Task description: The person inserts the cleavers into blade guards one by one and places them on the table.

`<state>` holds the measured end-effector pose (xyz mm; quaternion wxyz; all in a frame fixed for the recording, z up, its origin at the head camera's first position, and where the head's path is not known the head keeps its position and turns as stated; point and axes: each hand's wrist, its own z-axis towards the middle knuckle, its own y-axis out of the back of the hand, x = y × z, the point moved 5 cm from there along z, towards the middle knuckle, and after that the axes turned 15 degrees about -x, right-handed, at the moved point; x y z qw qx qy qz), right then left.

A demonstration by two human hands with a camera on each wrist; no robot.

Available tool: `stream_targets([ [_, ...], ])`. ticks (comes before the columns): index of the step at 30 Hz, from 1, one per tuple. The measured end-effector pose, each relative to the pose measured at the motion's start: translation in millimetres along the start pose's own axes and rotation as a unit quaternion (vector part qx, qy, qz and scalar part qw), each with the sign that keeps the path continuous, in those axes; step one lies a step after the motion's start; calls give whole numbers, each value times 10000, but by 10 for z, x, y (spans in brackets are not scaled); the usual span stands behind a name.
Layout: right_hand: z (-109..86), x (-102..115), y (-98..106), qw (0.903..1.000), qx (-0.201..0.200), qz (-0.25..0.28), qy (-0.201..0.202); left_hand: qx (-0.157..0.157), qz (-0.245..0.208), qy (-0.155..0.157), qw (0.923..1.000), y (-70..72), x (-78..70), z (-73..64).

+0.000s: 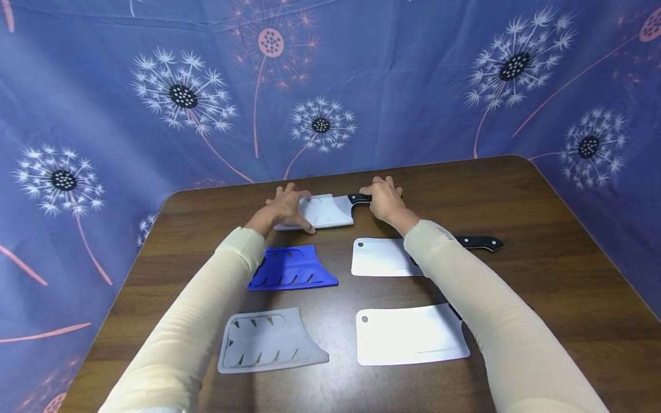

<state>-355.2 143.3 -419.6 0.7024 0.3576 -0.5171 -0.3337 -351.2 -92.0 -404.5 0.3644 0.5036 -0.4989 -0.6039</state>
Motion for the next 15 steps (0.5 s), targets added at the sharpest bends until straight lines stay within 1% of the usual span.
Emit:
stream_targets([
  [4, 27, 3, -46, 9997, 166, -70, -181, 169, -39, 64, 9998, -26, 32, -5],
  [7, 45, 9, -65, 9993, 221, -134, -286, 263, -28, 93, 9996, -36, 44, 7],
  [15, 87, -17, -90, 9981, 207, -323, -487, 268, 15, 138, 9995, -62, 35, 31],
])
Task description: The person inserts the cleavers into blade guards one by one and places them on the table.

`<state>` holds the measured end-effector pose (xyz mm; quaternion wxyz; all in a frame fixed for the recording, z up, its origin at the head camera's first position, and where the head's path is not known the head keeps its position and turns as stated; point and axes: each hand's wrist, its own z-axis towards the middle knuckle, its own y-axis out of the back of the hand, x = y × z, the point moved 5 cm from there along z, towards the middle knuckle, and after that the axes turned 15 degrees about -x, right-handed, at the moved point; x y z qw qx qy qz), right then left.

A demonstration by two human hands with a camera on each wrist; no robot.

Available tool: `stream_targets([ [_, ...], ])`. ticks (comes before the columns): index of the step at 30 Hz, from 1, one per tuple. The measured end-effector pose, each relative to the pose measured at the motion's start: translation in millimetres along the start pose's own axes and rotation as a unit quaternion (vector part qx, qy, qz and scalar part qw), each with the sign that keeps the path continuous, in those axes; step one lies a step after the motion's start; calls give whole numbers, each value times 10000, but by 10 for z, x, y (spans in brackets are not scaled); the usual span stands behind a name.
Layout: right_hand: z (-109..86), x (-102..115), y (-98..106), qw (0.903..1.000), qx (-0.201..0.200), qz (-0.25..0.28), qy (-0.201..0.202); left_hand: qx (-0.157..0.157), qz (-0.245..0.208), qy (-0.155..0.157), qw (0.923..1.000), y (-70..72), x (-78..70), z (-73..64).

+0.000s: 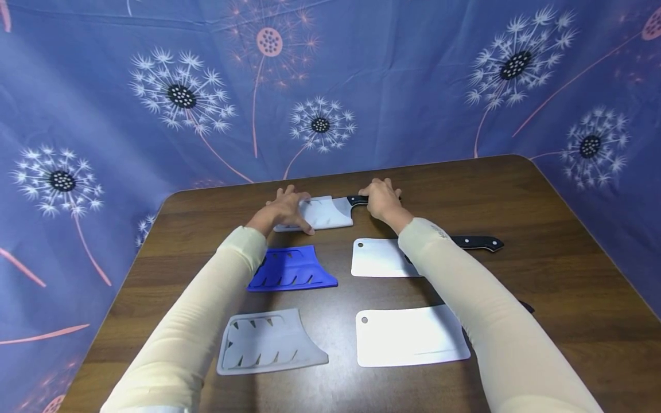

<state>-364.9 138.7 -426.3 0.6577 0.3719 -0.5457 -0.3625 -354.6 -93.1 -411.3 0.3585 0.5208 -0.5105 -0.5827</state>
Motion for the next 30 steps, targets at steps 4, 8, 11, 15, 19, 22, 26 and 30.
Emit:
stream_targets([
  [4, -10, 1, 8, 10000, 19, -54, -28, 5, 24, 36, 10000, -10, -9, -21],
  [8, -41, 13, 25, 9999, 45, -45, 109, 16, 131, 3, 9999, -8, -18, -52],
  [11, -66, 18, 56, 9995, -21, -55, 314, -28, 140, -42, 9999, 14, -26, -80],
  [15, -101, 11, 129, 9983, -155, -112, 559, -141, -5, -152, 9998, 54, -29, -123],
  [19, -162, -2, 235, 9973, -225, -93, 689, -313, -138, -337, 9988, 103, -6, -190],
  [22, -220, 1, 336, 9967, -281, -31, 767, -470, -159, -430, 9978, 145, 36, -254],
  [26, -307, 11, 477, 9957, -368, 40, 852, -708, -244, -459, 9961, 196, 110, -349],
  [30, -405, -5, 594, 9950, -487, 29, 875, -882, -365, -463, 9944, 229, 167, -444],
])
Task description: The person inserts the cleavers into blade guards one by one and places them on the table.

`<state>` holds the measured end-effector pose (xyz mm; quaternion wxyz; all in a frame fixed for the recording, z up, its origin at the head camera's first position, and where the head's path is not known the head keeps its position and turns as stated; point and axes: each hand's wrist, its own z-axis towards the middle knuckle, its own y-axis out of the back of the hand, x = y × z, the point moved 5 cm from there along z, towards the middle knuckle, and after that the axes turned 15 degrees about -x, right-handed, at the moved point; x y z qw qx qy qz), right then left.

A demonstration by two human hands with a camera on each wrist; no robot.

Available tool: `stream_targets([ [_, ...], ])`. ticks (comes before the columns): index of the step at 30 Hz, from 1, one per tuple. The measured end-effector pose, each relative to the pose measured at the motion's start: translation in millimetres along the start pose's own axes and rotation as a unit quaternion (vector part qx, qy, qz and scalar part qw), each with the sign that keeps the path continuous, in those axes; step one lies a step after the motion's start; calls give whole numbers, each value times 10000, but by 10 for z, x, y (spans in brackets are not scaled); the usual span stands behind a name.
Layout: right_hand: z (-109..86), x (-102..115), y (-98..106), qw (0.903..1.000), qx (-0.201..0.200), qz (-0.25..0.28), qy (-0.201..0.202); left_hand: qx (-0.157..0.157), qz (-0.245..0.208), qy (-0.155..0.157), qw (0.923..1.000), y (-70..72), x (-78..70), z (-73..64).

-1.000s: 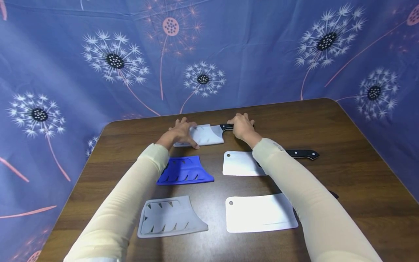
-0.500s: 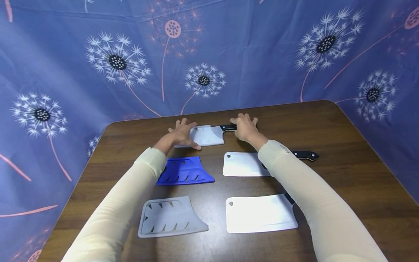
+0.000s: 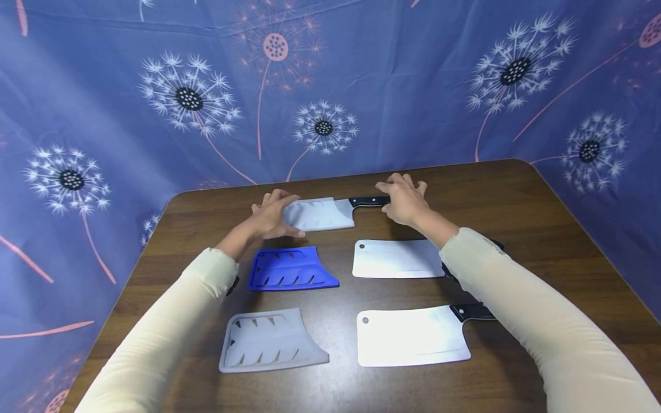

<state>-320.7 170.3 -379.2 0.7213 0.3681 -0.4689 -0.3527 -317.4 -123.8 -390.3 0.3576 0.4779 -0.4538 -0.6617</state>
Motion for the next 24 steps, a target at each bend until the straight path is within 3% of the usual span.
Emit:
stream_targets([
  [6, -142, -39, 150, 10000, -50, 23, 72, -115, -65, -90, 9999, 79, 2, -126],
  [15, -427, -238, 260, 9996, 238, 119, 16, -22, -310, -369, 9988, 102, 0, -352],
  [24, -623, -482, 352, 9985, 394, 300, -224, -114, -167, -540, 9983, 25, 32, -568],
])
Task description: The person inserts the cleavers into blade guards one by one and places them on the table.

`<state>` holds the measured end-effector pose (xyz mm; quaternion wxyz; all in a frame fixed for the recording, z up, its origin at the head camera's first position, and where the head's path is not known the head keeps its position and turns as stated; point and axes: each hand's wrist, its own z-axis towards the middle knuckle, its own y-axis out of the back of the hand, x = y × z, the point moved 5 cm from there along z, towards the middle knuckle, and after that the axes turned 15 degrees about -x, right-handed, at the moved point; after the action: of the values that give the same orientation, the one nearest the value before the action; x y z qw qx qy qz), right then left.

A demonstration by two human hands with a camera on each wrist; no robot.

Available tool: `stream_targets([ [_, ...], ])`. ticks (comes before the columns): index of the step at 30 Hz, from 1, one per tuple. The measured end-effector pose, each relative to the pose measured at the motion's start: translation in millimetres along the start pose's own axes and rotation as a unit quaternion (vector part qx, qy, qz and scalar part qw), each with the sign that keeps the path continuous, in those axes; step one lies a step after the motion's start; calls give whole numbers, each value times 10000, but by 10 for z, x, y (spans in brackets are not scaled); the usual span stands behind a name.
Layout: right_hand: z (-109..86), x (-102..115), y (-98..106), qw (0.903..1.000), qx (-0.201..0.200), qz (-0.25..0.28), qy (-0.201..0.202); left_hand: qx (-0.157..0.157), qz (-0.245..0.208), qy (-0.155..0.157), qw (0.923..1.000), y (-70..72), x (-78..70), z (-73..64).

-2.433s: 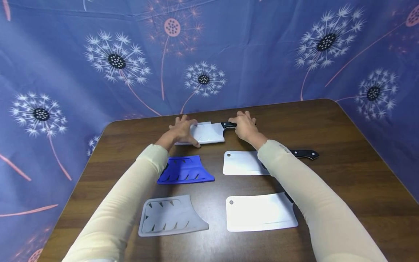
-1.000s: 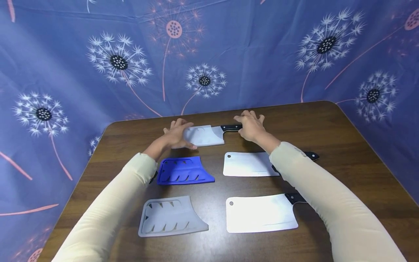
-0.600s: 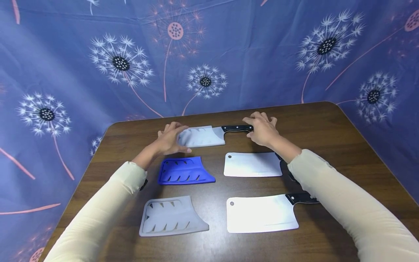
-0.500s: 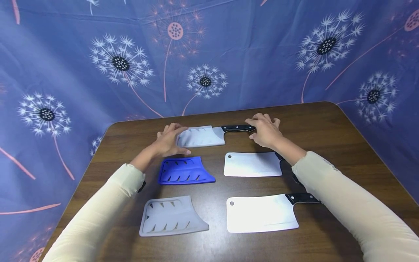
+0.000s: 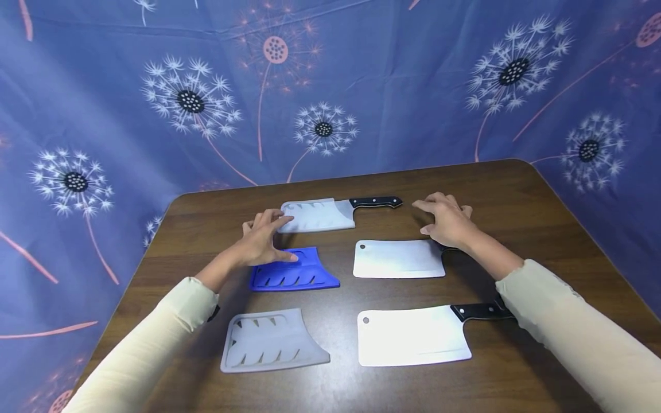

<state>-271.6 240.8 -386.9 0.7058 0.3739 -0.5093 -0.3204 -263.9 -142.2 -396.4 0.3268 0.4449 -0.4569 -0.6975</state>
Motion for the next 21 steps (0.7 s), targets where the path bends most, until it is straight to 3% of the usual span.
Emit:
stream_targets([
  [8, -142, -207, 83, 9996, 159, -228, -35, 168, -101, -79, 9998, -86, -27, -180],
  [16, -298, -373, 115, 9965, 578, -593, 90, 897, -4, -59, 9960, -184, -46, -372],
  [21, -364, -439, 95, 9951, 570, -774, 244, 1096, 68, -62, 9939, -221, -70, -434],
])
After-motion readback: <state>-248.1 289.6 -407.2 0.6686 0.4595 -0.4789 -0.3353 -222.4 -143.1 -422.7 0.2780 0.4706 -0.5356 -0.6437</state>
